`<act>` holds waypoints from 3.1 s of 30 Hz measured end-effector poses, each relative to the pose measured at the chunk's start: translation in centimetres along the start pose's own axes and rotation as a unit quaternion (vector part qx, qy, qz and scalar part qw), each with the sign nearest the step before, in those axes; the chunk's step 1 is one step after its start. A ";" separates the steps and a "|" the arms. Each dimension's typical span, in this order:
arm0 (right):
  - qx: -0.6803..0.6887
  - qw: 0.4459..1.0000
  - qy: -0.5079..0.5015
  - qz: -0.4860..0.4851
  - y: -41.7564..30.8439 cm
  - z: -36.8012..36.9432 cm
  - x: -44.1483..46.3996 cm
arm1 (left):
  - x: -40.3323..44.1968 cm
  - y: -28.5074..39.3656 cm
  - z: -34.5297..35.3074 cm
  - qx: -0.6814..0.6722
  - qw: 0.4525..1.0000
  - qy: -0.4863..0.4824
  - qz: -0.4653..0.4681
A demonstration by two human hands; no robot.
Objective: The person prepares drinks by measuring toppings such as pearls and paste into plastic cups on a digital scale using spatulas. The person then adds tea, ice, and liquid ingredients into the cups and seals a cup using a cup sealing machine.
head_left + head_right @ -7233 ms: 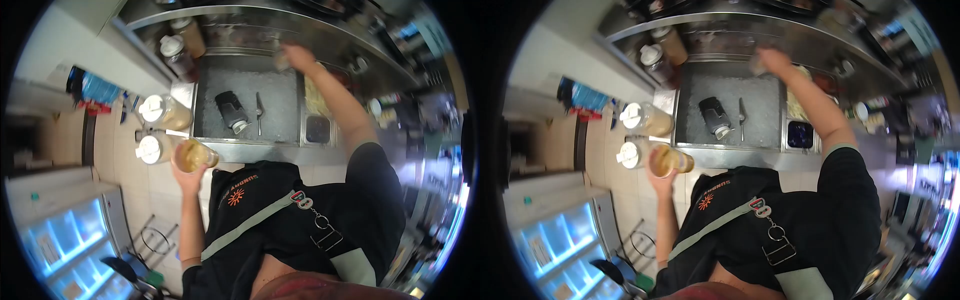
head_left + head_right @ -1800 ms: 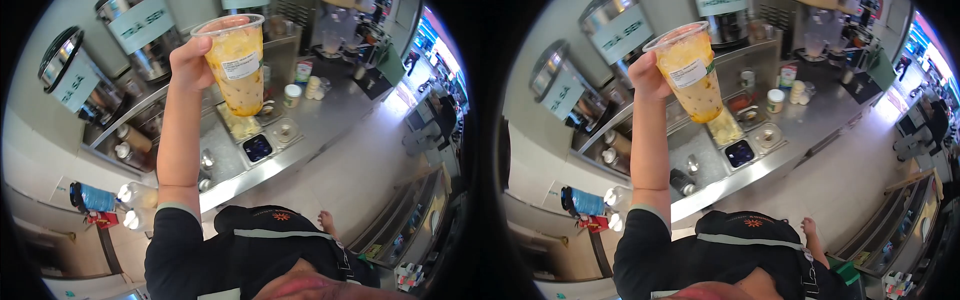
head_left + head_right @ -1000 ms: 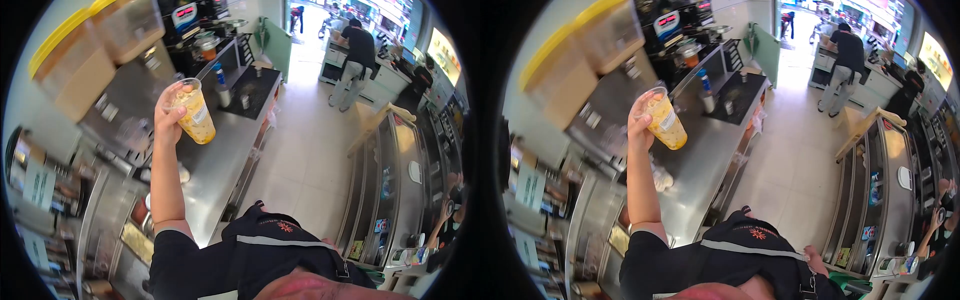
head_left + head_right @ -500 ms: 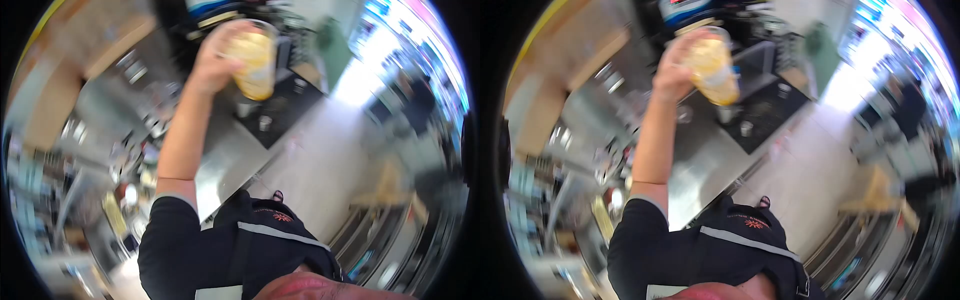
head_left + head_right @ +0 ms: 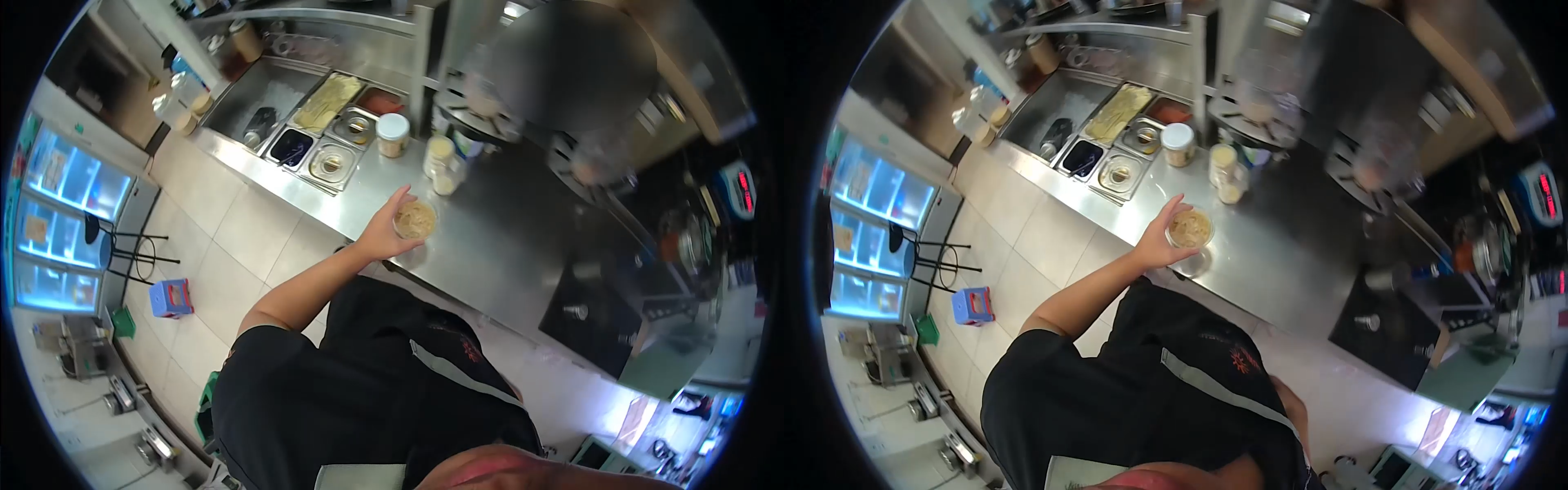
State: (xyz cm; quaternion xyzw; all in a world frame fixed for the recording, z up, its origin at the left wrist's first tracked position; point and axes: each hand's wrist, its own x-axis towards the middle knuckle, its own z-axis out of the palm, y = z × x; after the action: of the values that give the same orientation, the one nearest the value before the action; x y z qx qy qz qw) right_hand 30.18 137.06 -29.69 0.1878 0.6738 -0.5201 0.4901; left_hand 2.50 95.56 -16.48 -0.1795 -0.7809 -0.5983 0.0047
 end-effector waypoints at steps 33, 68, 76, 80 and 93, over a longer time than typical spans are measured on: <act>-0.215 0.728 0.243 -0.604 -104.2 36.3 22.9 | 36.7 6.2 -76.5 0.300 0.910 0.107 0.265; -0.212 0.733 0.277 -0.584 -107.5 36.4 24.8 | 30.7 1.4 -74.2 -0.099 0.930 0.170 0.310; -0.117 0.730 0.288 -0.609 -98.3 36.2 26.8 | 13.8 -17.3 -53.7 -0.297 0.934 0.197 0.002; -0.062 0.742 0.289 -0.602 -86.2 31.9 22.5 | 9.5 -22.9 -42.1 -0.304 0.937 -0.100 -0.143; -0.305 0.819 0.468 -0.134 -51.1 22.3 4.3 | 10.5 -18.2 -18.5 -0.054 0.919 -0.383 0.070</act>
State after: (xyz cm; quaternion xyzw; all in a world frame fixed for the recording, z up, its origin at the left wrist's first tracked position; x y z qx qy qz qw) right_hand -0.35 96.38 -6.53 0.1572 0.9646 -0.1983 0.0736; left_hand -16.32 77.10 -25.86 -0.4494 -0.6746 -0.5233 -0.2629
